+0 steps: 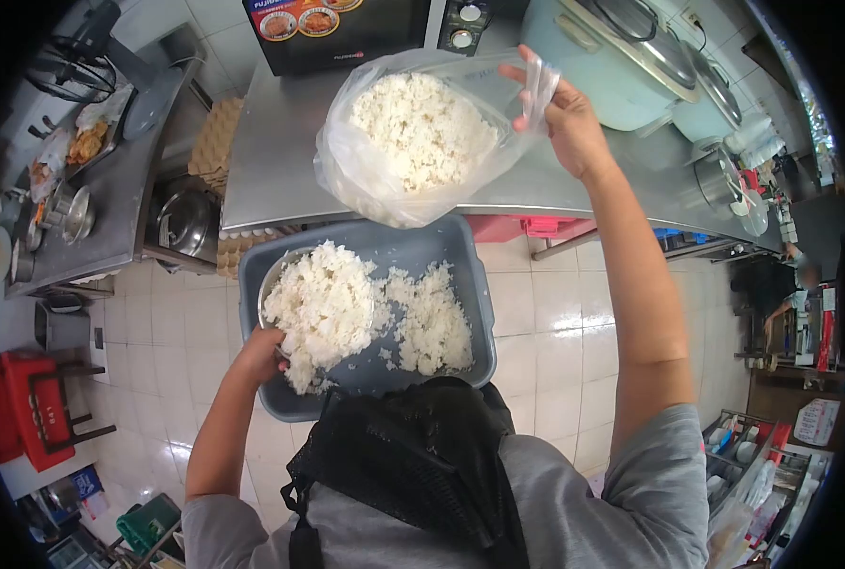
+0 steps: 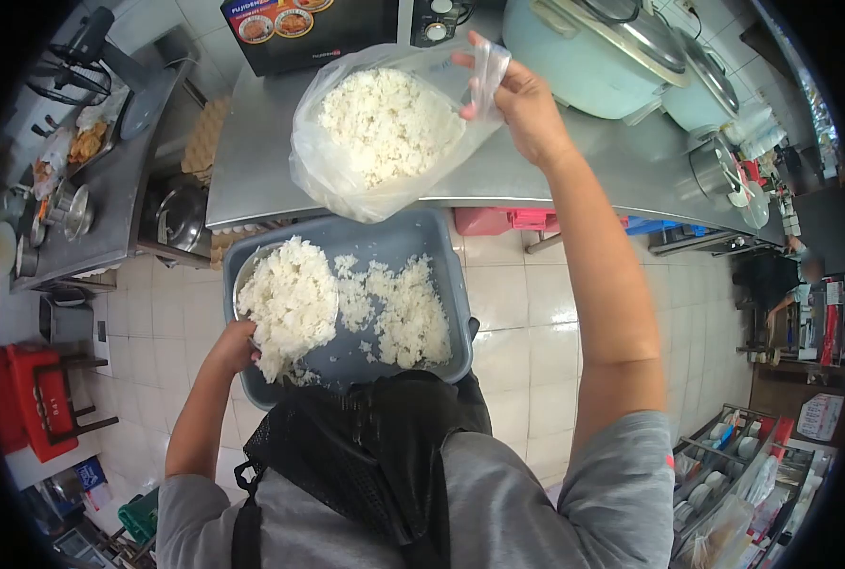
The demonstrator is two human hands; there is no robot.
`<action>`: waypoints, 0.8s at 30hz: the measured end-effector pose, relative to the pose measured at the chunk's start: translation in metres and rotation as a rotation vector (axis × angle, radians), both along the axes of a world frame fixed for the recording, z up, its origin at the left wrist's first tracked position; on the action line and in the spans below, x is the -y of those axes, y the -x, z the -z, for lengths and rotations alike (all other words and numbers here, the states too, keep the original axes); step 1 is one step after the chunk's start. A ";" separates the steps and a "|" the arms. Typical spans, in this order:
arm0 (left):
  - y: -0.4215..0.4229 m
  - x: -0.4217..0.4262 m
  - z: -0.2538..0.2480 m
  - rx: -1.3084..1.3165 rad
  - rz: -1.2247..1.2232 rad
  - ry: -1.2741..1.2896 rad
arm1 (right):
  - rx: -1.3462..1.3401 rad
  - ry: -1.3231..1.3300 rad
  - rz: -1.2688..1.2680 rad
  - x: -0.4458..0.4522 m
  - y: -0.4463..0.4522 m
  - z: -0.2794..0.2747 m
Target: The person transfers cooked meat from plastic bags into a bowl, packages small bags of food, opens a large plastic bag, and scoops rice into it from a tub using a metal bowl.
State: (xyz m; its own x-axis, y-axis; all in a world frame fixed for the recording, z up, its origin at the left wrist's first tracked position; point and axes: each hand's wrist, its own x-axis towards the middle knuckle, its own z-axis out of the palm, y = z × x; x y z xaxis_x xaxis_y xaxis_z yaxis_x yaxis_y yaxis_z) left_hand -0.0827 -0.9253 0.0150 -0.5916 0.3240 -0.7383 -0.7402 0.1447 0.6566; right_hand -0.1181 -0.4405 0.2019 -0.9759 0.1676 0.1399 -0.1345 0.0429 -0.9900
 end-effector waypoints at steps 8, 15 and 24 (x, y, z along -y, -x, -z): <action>0.033 -0.032 -0.097 0.075 0.015 -0.105 | 0.004 -0.218 -0.008 -0.020 0.007 -0.005; 0.099 -0.120 -0.180 -0.156 0.004 -0.268 | 0.016 -0.314 -0.034 -0.025 0.009 -0.012; 0.167 -0.262 -0.121 -1.850 0.290 0.732 | 0.015 -0.250 0.037 -0.026 0.036 -0.016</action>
State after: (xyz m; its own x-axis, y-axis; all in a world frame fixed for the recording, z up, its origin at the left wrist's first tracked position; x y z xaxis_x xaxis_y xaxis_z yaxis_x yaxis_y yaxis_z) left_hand -0.2497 -0.6636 0.1356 -0.6420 0.5092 0.5732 0.7211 0.6551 0.2257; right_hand -0.1545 -0.4144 0.2175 -0.9719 0.1654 0.1675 -0.1141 0.2910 -0.9499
